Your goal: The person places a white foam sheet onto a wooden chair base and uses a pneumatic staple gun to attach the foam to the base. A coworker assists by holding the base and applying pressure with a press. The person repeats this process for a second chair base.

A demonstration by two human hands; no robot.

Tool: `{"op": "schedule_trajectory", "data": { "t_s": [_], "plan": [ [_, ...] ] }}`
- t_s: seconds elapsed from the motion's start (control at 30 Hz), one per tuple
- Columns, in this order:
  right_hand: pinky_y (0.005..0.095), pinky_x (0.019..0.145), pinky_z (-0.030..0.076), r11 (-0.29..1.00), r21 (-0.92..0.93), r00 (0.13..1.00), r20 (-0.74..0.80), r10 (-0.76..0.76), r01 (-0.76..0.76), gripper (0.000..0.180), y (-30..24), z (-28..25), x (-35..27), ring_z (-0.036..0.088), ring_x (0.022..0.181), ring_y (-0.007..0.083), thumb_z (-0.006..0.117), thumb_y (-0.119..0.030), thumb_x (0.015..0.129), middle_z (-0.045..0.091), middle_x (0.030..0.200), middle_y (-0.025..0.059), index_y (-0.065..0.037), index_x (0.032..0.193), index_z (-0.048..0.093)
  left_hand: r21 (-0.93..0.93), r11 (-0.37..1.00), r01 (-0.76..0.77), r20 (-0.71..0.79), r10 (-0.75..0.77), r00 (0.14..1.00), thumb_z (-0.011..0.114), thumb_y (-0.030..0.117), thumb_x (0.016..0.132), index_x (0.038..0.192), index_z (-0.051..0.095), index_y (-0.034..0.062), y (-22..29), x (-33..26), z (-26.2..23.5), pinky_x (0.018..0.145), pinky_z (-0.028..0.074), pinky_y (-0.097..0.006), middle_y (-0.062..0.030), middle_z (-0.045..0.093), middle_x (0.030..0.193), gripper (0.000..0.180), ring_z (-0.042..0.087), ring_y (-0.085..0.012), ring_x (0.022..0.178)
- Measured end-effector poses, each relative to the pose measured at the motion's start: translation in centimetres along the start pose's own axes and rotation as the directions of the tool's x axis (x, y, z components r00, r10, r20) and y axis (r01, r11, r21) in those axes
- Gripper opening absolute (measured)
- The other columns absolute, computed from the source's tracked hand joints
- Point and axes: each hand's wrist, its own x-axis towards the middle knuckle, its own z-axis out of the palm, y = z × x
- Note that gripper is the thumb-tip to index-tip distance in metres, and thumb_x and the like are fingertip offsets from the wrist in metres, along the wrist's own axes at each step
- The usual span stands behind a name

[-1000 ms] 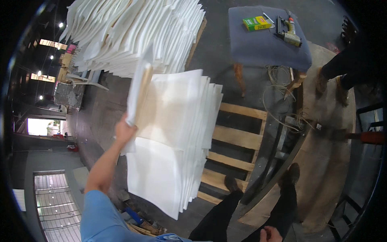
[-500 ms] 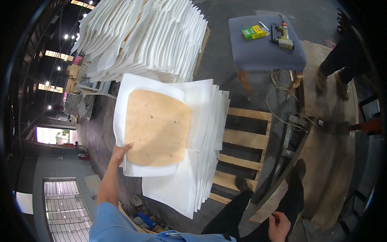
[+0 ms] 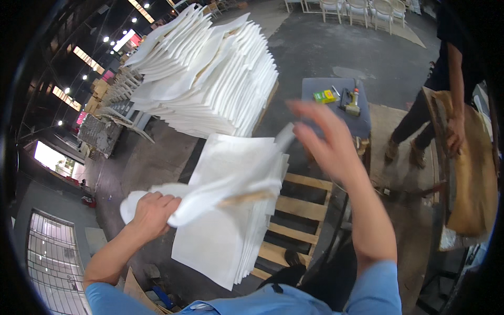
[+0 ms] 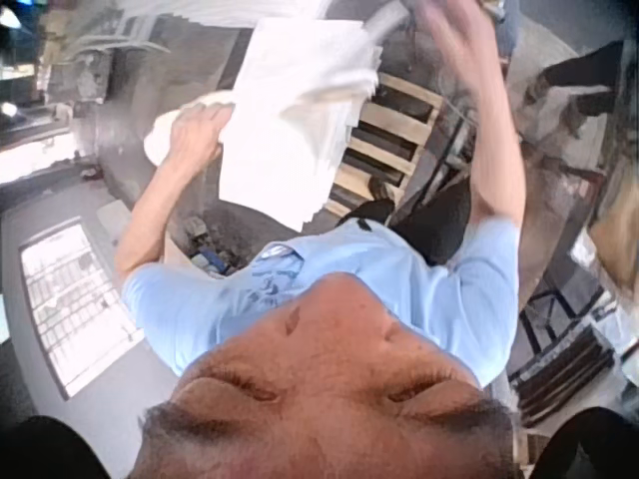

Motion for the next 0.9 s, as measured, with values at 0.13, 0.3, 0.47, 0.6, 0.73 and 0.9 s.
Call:
{"op": "schedule_trajectory", "data": {
  "t_s": [0.13,0.3,0.47,0.6,0.73,0.9],
  "plan": [
    [0.0452,0.116,0.052,0.982,-0.066,0.760,0.625,0.179,-0.178,0.066,1.4,4.8,7.3,0.065,0.135,0.0319,0.076,-0.041,0.108,0.065,0.156,0.0164,-0.020,0.167,0.054,0.076,0.973,-0.220,-0.056,0.225,0.973,0.072,0.014,0.082,0.117,0.070,0.0105,4.0,-4.0,-4.1,0.077,0.053,-0.041,-0.0049,0.068,0.101,0.035,0.063,-0.0248,0.085],
    [0.0495,0.133,0.032,0.773,-0.104,-0.020,0.993,0.117,-0.626,0.098,3.2,10.8,-12.0,0.041,0.162,0.0405,0.067,-0.069,0.105,0.036,0.180,0.0223,-0.013,0.178,0.033,0.012,0.962,-0.274,-0.084,0.274,0.958,0.068,0.017,0.084,0.117,0.072,0.0101,6.0,-7.5,-2.3,0.079,0.055,-0.040,-0.0067,0.069,0.109,0.034,0.064,-0.0279,0.094],
    [0.0507,0.132,0.035,0.856,0.132,0.194,0.980,-0.038,-0.500,0.133,-6.8,5.5,-21.7,0.041,0.159,0.0523,0.087,-0.071,0.087,0.032,0.173,0.0367,-0.011,0.181,0.014,-0.099,0.942,-0.319,-0.102,0.310,0.945,0.067,0.019,0.084,0.117,0.074,0.0109,8.7,-7.3,0.2,0.082,0.056,-0.041,-0.0060,0.068,0.111,0.034,0.065,-0.0279,0.098],
    [0.0519,0.111,0.056,0.903,-0.345,0.514,0.743,0.429,-0.256,0.085,-11.1,5.6,-27.3,0.069,0.130,0.0447,0.091,-0.025,0.082,0.068,0.142,0.0247,-0.008,0.156,0.053,-0.155,0.913,-0.378,-0.126,0.361,0.924,0.066,0.018,0.086,0.119,0.073,0.0120,10.4,-5.0,1.8,0.079,0.054,-0.039,-0.0041,0.069,0.109,0.035,0.064,-0.0257,0.093],
    [0.0527,0.089,0.061,0.953,-0.295,0.821,0.528,0.218,-0.064,0.062,-8.1,6.4,-26.2,0.076,0.100,0.0408,0.087,-0.016,0.076,0.077,0.113,0.0174,-0.007,0.134,0.066,-0.127,0.937,-0.326,-0.147,0.307,0.940,0.074,0.015,0.080,0.122,0.071,0.0130,8.8,-3.9,1.2,0.082,0.051,-0.040,-0.0033,0.069,0.107,0.042,0.062,-0.0257,0.088],
    [0.0521,0.078,0.060,0.885,-0.259,0.820,0.536,-0.202,0.387,0.049,-12.9,5.2,-9.6,0.076,0.092,0.0392,0.087,-0.019,0.077,0.075,0.101,0.0156,-0.007,0.119,0.066,-0.093,0.994,-0.054,-0.404,0.012,0.915,0.083,0.011,0.070,0.126,0.072,0.0092,1.9,-8.8,-7.4,0.095,0.051,-0.048,-0.0099,0.073,0.118,0.057,0.066,-0.0356,0.106]
  ]
}}
